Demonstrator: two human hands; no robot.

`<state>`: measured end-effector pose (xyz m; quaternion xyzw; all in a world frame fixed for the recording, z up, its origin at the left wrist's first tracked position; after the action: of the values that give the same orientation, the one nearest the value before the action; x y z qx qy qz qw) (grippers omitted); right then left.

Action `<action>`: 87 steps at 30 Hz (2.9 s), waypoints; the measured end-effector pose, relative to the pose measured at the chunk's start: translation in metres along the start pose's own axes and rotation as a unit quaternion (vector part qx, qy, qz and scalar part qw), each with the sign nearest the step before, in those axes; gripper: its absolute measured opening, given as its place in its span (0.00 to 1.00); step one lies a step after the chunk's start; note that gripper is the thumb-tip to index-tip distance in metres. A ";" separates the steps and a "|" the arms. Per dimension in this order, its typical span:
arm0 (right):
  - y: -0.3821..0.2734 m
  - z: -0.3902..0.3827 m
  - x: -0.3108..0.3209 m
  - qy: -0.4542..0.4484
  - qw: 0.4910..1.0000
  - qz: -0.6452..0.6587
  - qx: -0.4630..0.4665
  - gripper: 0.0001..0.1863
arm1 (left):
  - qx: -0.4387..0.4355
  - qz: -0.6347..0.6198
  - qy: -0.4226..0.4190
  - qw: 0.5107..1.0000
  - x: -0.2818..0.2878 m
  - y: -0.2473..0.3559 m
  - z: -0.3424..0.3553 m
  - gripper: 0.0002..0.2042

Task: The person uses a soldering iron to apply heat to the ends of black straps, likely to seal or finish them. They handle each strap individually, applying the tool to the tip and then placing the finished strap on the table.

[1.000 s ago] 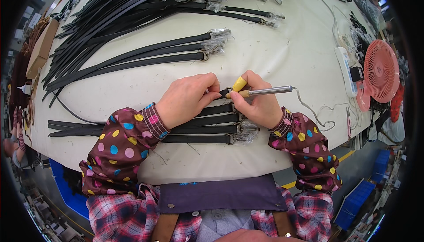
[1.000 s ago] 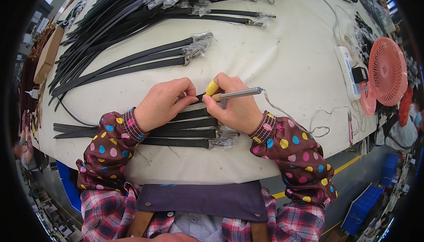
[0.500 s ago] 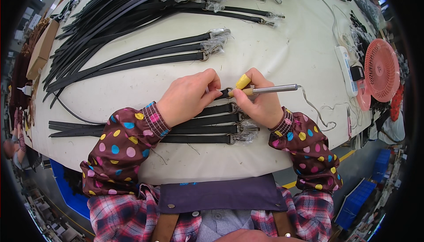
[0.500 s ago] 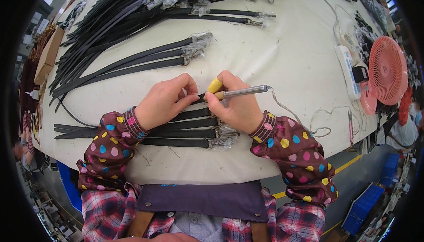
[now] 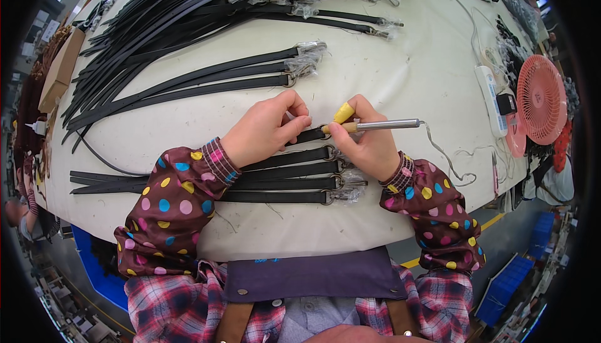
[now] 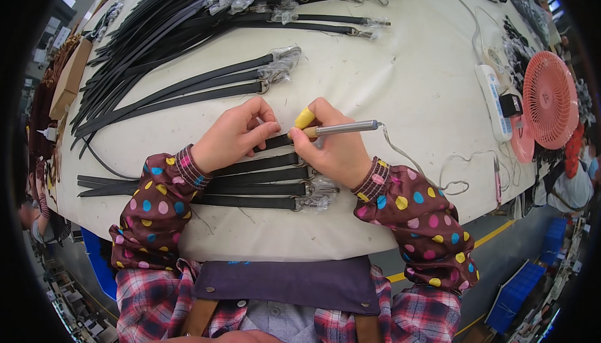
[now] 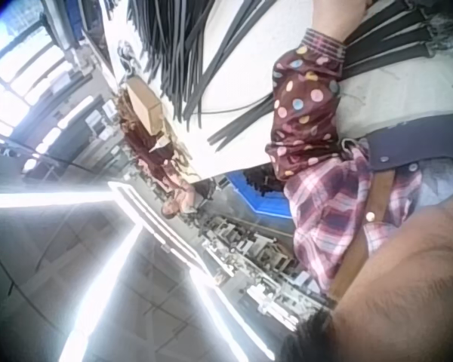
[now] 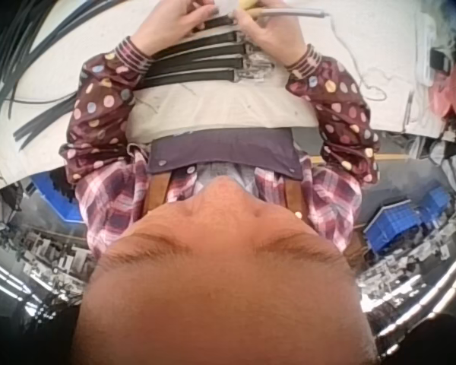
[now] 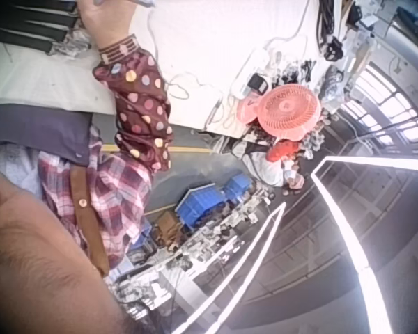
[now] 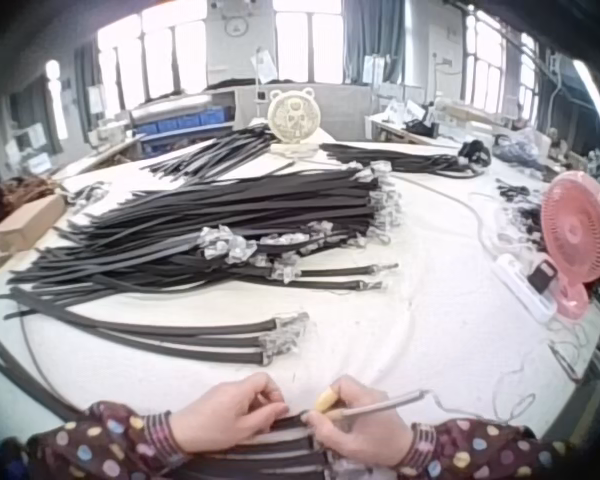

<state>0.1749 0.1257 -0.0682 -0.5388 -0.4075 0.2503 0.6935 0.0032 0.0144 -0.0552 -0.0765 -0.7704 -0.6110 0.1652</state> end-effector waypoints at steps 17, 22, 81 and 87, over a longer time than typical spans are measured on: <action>0.003 0.003 -0.001 -0.006 0.996 -0.082 0.027 0.10 | 0.006 -0.052 -0.007 0.999 0.001 -0.004 0.001 0.08; 0.003 0.003 -0.002 -0.004 0.995 -0.090 0.034 0.10 | 0.006 -0.048 -0.005 0.999 0.001 -0.003 0.000 0.08; 0.004 0.008 0.006 -0.025 0.999 -0.042 -0.011 0.07 | 0.048 0.028 -0.097 0.994 0.004 0.016 -0.005 0.09; 0.008 0.011 0.006 0.018 0.979 -0.161 0.126 0.07 | 0.078 -0.036 -0.062 0.994 0.007 0.006 -0.005 0.11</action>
<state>0.1693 0.1384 -0.0729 -0.3791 -0.4419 0.1750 0.7940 -0.0005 0.0102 -0.0466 -0.0728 -0.8268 -0.5487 0.1005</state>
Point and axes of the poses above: each hand's wrist, its own z-axis towards the middle knuckle, its own x-axis out of the back of the hand, y = z × x, the point moved 1 cm from there along z, towards the middle knuckle, and after that the axes turned 4 degrees about -x, right-handed, at the moved point
